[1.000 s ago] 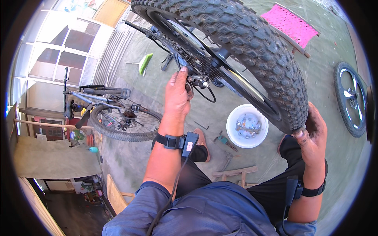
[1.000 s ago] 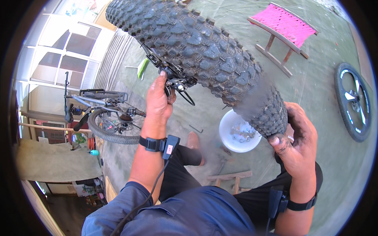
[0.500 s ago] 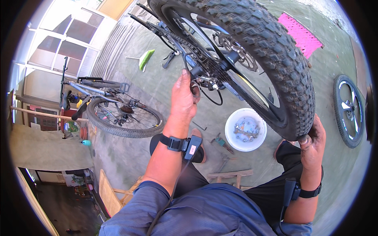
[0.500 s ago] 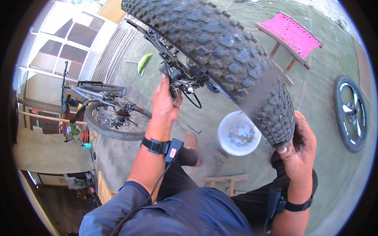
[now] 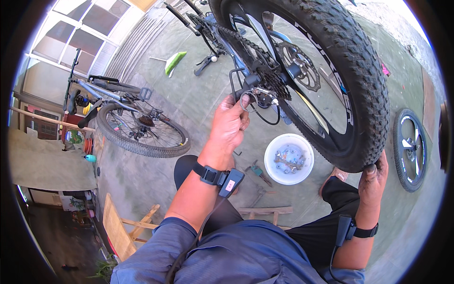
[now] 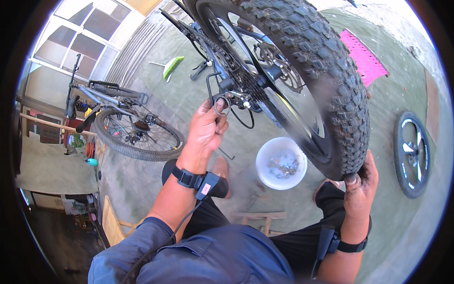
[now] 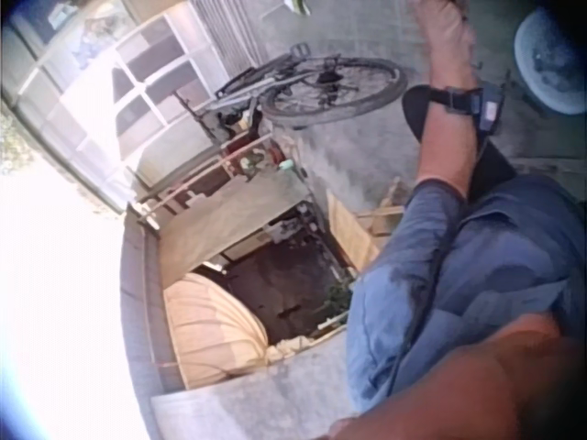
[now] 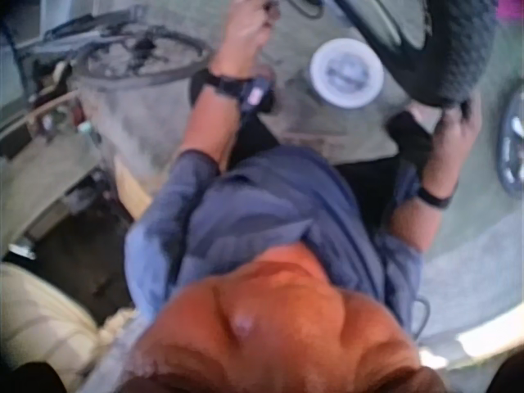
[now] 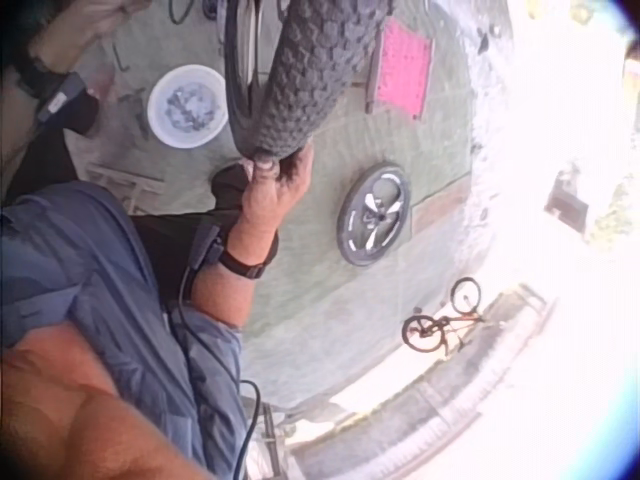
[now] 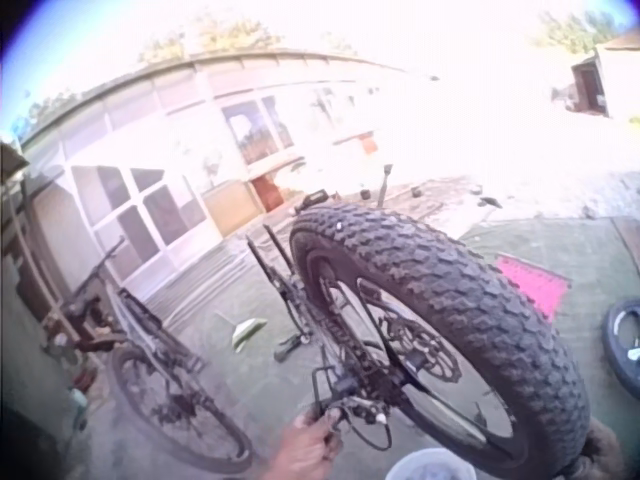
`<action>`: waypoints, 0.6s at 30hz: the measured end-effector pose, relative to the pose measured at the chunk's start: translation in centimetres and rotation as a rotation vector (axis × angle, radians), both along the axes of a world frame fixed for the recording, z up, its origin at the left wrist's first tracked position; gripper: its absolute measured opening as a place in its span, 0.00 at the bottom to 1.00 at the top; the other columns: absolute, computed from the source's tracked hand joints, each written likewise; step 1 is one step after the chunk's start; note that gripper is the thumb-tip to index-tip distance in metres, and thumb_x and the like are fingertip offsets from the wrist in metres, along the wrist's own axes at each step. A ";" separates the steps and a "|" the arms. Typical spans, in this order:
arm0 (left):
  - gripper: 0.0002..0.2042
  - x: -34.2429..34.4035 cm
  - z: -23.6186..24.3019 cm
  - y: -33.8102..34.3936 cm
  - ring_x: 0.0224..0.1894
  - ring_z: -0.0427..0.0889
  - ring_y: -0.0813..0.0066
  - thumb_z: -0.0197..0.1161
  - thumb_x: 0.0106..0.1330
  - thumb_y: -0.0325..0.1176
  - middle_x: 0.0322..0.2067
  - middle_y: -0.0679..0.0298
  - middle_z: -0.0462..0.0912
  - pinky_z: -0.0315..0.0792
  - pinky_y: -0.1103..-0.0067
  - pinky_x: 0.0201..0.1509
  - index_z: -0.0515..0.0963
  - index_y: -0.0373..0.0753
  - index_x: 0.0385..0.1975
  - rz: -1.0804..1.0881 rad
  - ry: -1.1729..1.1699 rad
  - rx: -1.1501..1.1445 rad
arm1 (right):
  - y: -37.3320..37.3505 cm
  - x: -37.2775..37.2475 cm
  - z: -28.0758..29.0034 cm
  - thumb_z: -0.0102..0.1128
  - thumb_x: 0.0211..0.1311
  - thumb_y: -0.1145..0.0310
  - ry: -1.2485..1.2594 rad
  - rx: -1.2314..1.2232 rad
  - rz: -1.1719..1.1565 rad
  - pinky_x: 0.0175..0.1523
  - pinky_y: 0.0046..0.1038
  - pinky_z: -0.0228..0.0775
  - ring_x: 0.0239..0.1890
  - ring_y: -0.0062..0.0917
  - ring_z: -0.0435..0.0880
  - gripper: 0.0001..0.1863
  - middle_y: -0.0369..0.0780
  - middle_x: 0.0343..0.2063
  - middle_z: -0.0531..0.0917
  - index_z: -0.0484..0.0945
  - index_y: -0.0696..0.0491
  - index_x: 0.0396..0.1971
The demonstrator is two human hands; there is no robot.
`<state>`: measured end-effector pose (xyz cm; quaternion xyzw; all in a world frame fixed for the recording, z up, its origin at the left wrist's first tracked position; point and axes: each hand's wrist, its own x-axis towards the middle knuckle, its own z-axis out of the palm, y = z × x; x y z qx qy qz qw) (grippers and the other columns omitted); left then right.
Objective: The person removes a bicycle derailleur using an Allen key and then uses a wrench to work on the rear wheel gear assembly.
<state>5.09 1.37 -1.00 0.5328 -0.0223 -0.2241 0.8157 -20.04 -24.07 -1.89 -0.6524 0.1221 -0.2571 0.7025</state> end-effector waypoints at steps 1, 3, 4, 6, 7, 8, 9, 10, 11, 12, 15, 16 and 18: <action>0.07 0.0 -0.2 -0.1 0.11 0.56 0.86 0.62 0.63 0.32 0.28 0.69 0.76 0.52 0.85 0.15 0.75 0.39 0.37 0.002 0.006 -0.010 | 0.0 0.0 -0.1 0.66 0.48 0.40 -0.012 0.004 -0.004 0.63 0.30 0.56 0.59 0.28 0.68 0.50 0.43 0.55 0.71 0.60 0.66 0.59; 0.08 0.0 -0.3 -0.1 0.12 0.56 0.86 0.63 0.62 0.33 0.28 0.69 0.76 0.52 0.85 0.16 0.75 0.39 0.37 0.004 0.019 -0.021 | -0.1 0.0 -0.2 0.66 0.48 0.41 -0.016 0.001 0.002 0.64 0.30 0.55 0.60 0.29 0.68 0.50 0.44 0.57 0.69 0.59 0.66 0.59; 0.08 -0.1 -0.3 -0.1 0.12 0.57 0.86 0.63 0.62 0.33 0.28 0.69 0.76 0.52 0.85 0.16 0.75 0.39 0.38 0.003 0.025 -0.019 | -0.1 -0.1 -0.3 0.66 0.49 0.41 -0.019 0.002 0.005 0.65 0.31 0.55 0.61 0.30 0.67 0.50 0.44 0.57 0.69 0.59 0.66 0.60; 0.09 -0.1 -0.4 -0.1 0.12 0.57 0.86 0.63 0.62 0.33 0.28 0.69 0.76 0.52 0.85 0.16 0.75 0.39 0.39 0.007 0.030 -0.017 | -0.2 -0.3 -0.5 0.65 0.49 0.42 -0.018 0.028 0.009 0.65 0.31 0.55 0.61 0.30 0.67 0.50 0.45 0.58 0.68 0.58 0.66 0.60; 0.09 0.0 -0.6 -0.1 0.12 0.57 0.86 0.63 0.62 0.33 0.28 0.69 0.76 0.52 0.85 0.16 0.75 0.39 0.39 0.008 0.028 -0.018 | -0.2 -0.4 -0.6 0.65 0.50 0.42 -0.018 0.040 0.009 0.65 0.30 0.54 0.61 0.30 0.67 0.50 0.45 0.58 0.68 0.58 0.66 0.60; 0.09 0.0 -0.7 -0.2 0.12 0.57 0.86 0.63 0.62 0.33 0.28 0.69 0.76 0.52 0.85 0.16 0.75 0.39 0.39 0.010 0.026 -0.020 | -0.2 -0.4 -0.7 0.65 0.50 0.42 -0.027 0.044 0.011 0.65 0.30 0.54 0.61 0.30 0.66 0.50 0.45 0.58 0.68 0.58 0.66 0.60; 0.09 0.0 -0.8 -0.3 0.12 0.57 0.87 0.63 0.62 0.34 0.28 0.69 0.76 0.52 0.85 0.15 0.75 0.39 0.39 0.013 0.027 -0.024 | -0.2 -0.4 -0.8 0.65 0.50 0.42 -0.037 0.049 0.012 0.65 0.30 0.54 0.61 0.30 0.66 0.50 0.45 0.58 0.68 0.57 0.66 0.60; 0.09 0.0 -0.8 -0.3 0.12 0.57 0.87 0.63 0.62 0.34 0.28 0.69 0.76 0.52 0.85 0.15 0.75 0.39 0.39 0.015 0.028 -0.028 | -0.2 -0.4 -0.8 0.65 0.50 0.43 -0.047 0.055 0.013 0.65 0.30 0.54 0.61 0.30 0.66 0.49 0.45 0.58 0.68 0.57 0.66 0.60; 0.09 0.0 -0.8 -0.4 0.12 0.57 0.87 0.63 0.62 0.34 0.28 0.69 0.76 0.52 0.85 0.15 0.75 0.39 0.38 0.017 0.029 -0.032 | -0.2 -0.4 -0.7 0.65 0.50 0.43 -0.047 0.055 0.018 0.65 0.30 0.54 0.61 0.30 0.66 0.49 0.45 0.58 0.68 0.57 0.66 0.60; 0.09 0.0 -0.8 -0.4 0.12 0.56 0.87 0.63 0.62 0.34 0.27 0.69 0.76 0.52 0.85 0.15 0.75 0.39 0.38 0.020 0.026 -0.033 | -0.2 -0.3 -0.7 0.65 0.50 0.43 -0.046 0.055 0.024 0.65 0.30 0.54 0.61 0.30 0.66 0.49 0.45 0.58 0.67 0.57 0.66 0.60; 0.09 -0.1 -0.8 -0.3 0.11 0.56 0.87 0.62 0.63 0.34 0.27 0.69 0.76 0.52 0.85 0.15 0.74 0.39 0.38 0.024 0.020 -0.019 | -0.3 -0.4 -0.7 0.65 0.50 0.42 -0.038 0.049 0.034 0.66 0.31 0.54 0.62 0.30 0.66 0.49 0.45 0.58 0.67 0.57 0.66 0.60; 0.09 -0.1 -0.8 -0.2 0.11 0.56 0.87 0.62 0.63 0.34 0.28 0.68 0.76 0.52 0.85 0.15 0.74 0.39 0.38 0.025 0.017 -0.005 | -0.3 -0.3 -0.7 0.65 0.50 0.42 -0.034 0.045 0.039 0.66 0.31 0.54 0.62 0.30 0.66 0.49 0.45 0.58 0.67 0.58 0.65 0.60; 0.09 0.0 -0.7 0.3 0.11 0.56 0.87 0.61 0.64 0.35 0.29 0.67 0.77 0.52 0.86 0.15 0.73 0.39 0.39 0.036 0.005 0.006 | -0.3 -0.2 -0.8 0.65 0.51 0.43 -0.052 0.026 0.044 0.66 0.31 0.54 0.62 0.30 0.66 0.48 0.45 0.59 0.67 0.58 0.65 0.60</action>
